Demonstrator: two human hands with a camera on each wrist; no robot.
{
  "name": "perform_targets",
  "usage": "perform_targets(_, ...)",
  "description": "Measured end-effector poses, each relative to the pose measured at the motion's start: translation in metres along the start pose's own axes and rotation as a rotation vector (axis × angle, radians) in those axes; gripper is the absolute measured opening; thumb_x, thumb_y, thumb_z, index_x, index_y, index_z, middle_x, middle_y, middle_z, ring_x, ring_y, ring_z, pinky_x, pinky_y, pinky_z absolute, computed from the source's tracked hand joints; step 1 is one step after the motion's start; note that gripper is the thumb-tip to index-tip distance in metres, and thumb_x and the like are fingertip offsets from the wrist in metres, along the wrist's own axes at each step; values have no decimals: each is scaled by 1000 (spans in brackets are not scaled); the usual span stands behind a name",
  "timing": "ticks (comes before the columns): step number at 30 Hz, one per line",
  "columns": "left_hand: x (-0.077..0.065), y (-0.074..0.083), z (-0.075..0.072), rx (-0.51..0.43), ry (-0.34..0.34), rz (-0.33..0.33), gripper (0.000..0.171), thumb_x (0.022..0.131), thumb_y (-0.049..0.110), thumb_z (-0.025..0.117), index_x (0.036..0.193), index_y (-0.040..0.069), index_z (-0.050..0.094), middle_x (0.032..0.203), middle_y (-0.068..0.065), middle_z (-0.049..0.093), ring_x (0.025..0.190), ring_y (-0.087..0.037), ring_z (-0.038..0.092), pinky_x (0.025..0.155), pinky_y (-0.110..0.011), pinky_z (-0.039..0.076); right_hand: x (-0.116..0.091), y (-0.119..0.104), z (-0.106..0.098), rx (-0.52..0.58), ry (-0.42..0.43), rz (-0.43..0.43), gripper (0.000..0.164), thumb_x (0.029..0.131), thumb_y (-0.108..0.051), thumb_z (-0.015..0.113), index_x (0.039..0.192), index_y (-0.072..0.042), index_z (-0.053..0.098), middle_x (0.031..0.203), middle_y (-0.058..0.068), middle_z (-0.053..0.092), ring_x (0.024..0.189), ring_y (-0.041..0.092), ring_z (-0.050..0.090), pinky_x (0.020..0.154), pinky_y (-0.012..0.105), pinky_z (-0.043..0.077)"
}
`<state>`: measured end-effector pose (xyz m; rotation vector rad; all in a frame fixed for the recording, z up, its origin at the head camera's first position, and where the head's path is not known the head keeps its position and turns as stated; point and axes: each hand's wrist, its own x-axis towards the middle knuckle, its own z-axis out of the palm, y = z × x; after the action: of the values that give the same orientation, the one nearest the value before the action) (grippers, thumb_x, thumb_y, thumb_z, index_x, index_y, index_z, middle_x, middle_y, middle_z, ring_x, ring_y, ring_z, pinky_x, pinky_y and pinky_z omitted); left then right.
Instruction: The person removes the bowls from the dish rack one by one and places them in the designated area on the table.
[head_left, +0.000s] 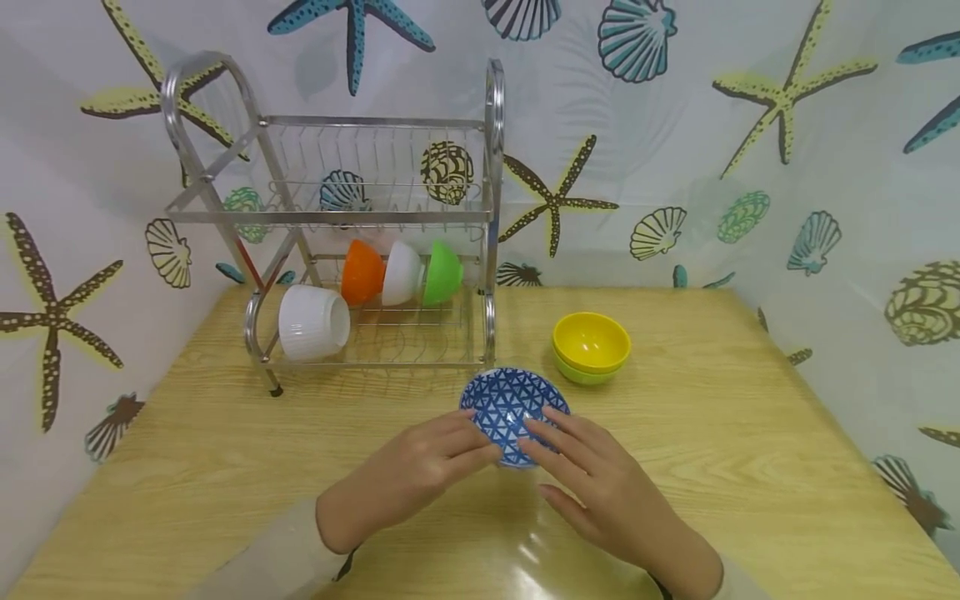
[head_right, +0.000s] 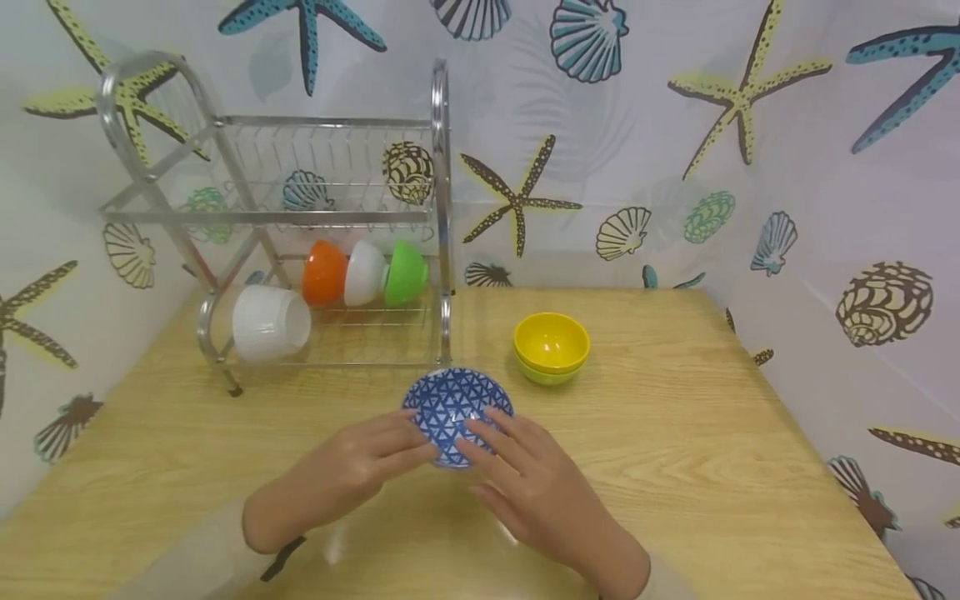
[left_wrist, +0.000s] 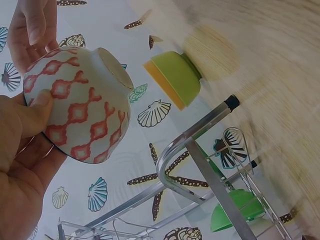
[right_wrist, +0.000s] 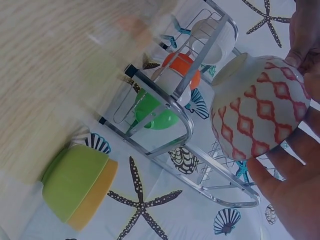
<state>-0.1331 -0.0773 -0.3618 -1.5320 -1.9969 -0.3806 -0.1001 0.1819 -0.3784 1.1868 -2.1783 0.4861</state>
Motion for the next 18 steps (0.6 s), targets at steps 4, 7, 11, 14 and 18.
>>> perform_targets(4, 1, 1, 1, 12, 0, 16, 32, 77, -1, 75, 109, 6, 71, 101, 0, 70, 98, -13, 63, 100, -32, 48, -1, 0, 1, -20, -26, 17, 37, 104, -29, 40, 126, -10, 63, 125, 7, 64, 120, 28, 56, 114, 36, 31)
perform_targets(7, 2, 2, 2, 15, -19, 15, 30, 78, -1, 75, 107, 6, 72, 101, 0, 70, 99, -13, 63, 101, -31, 46, -1, 0, 1, -28, -20, 10, 35, 105, -25, 39, 117, -9, 67, 115, 6, 69, 110, 25, 62, 108, 38, 39)
perform_targets(11, 2, 3, 2, 10, -47, 6, 28, 79, 0, 75, 106, 7, 72, 101, 0, 70, 98, -12, 62, 101, -28, 45, 0, 0, 2, -35, -11, -19, 37, 105, -22, 36, 103, -8, 70, 102, 5, 71, 98, 20, 66, 94, 37, 51)
perform_targets(14, 2, 4, 2, 12, -55, 14, 27, 80, 1, 75, 106, 8, 72, 100, 1, 70, 96, -12, 61, 101, -25, 46, 0, -1, 1, -38, 1, -48, 38, 105, -19, 35, 95, -7, 70, 96, 3, 70, 91, 18, 66, 86, 35, 55)
perform_targets(18, 3, 5, 3, 22, -50, 30, 27, 80, 2, 73, 106, 8, 72, 100, 1, 69, 95, -12, 61, 101, -24, 45, 1, 0, 0, -50, 31, -75, 40, 105, -15, 35, 89, -8, 70, 91, 2, 71, 85, 16, 67, 82, 34, 56)
